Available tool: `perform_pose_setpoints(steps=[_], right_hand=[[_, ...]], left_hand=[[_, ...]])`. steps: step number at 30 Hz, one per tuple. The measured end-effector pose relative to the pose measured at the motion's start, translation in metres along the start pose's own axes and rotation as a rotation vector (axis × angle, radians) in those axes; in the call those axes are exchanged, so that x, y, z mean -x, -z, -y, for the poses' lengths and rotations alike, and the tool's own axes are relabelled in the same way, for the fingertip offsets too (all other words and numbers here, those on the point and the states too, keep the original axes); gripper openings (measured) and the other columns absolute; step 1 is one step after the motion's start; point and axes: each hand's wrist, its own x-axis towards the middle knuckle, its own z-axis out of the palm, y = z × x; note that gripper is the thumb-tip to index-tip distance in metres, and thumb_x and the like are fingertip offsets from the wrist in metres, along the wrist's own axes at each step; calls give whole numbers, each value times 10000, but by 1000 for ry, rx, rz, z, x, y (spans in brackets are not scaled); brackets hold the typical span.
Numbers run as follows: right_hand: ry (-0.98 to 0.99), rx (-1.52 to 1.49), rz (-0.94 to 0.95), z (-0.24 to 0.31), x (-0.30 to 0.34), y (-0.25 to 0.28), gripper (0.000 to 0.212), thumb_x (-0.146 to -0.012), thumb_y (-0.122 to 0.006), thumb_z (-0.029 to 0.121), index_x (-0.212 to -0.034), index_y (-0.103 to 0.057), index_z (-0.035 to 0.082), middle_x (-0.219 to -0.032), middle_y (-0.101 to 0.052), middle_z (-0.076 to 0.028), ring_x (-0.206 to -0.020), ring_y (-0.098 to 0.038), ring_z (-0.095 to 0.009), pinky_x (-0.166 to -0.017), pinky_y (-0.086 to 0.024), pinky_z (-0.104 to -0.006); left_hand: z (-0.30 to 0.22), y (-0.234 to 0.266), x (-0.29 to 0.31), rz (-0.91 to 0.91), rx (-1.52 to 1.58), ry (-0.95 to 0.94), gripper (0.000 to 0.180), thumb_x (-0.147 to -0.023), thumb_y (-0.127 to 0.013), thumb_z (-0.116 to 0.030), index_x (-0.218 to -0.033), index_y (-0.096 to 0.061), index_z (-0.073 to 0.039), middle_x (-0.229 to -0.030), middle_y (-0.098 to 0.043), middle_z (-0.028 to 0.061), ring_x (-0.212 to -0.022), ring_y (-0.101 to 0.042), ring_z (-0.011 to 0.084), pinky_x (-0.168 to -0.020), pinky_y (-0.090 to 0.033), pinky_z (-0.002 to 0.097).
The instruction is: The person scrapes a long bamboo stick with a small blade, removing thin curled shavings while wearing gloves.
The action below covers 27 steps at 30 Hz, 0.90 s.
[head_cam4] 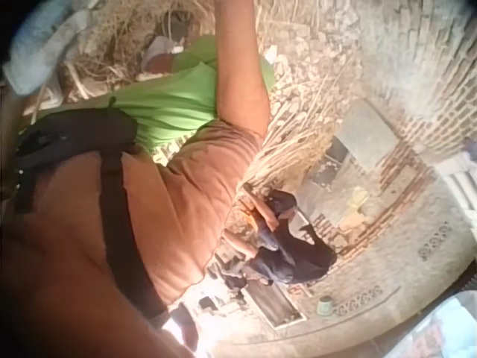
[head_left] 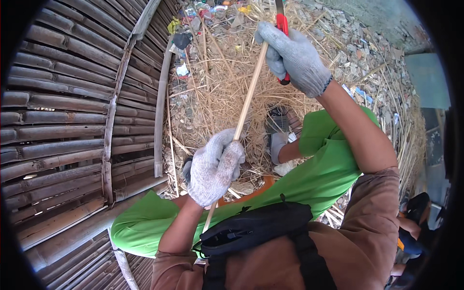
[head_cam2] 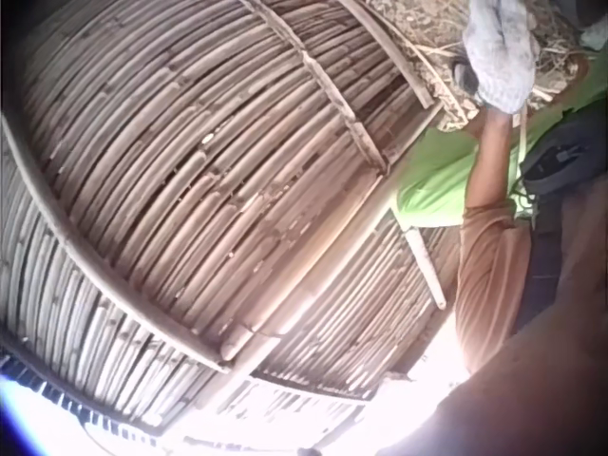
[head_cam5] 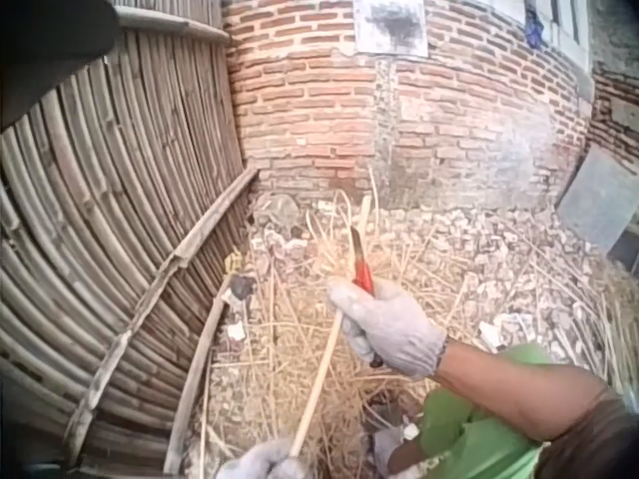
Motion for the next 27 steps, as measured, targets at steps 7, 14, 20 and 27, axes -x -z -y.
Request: perform_pose_setpoints(steps=[7, 14, 20, 27], right_hand=[[34, -8, 41, 10, 2, -24, 453, -1042, -740, 516, -999, -649, 75, -664, -559, 18, -505, -514, -80, -458, -427, -270], [31, 9, -15, 12, 1, -35, 440, -1056, -740, 474, -1066, -651, 43, -655, -537, 25, -498, -484, -76, -456, -392, -271], [20, 41, 20, 2, -2, -32, 457, -1036, -740, 524, -963, -621, 89, -628, -569, 14, -478, -528, -89, -448, -444, -269], [-15, -5, 65, 4, 4, -31, 435, -1061, -709, 503, -975, -632, 83, -633, -563, 14, -481, -519, -82, -447, -433, -268]], left_hand=[[-10, 18, -3, 55, 193, 23, 381, -1154, -558, -244, -1379, -601, 61, -810, -671, 79, -565, -581, 84, -498, -464, 227], [-13, 23, -6, 66, 364, 41, 383, -1143, -592, -225, -1387, -613, 69, -842, -705, 105, -592, -616, 95, -526, -498, 244], [-4, 19, -13, -105, 69, 65, 348, -1081, -709, -146, -1367, -663, 47, -865, -704, 60, -623, -629, 106, -561, -519, 251], [-12, 12, -20, -87, 300, 66, 396, -1105, -656, -153, -1421, -606, 81, -794, -671, 69, -614, -630, 135, -569, -534, 284]])
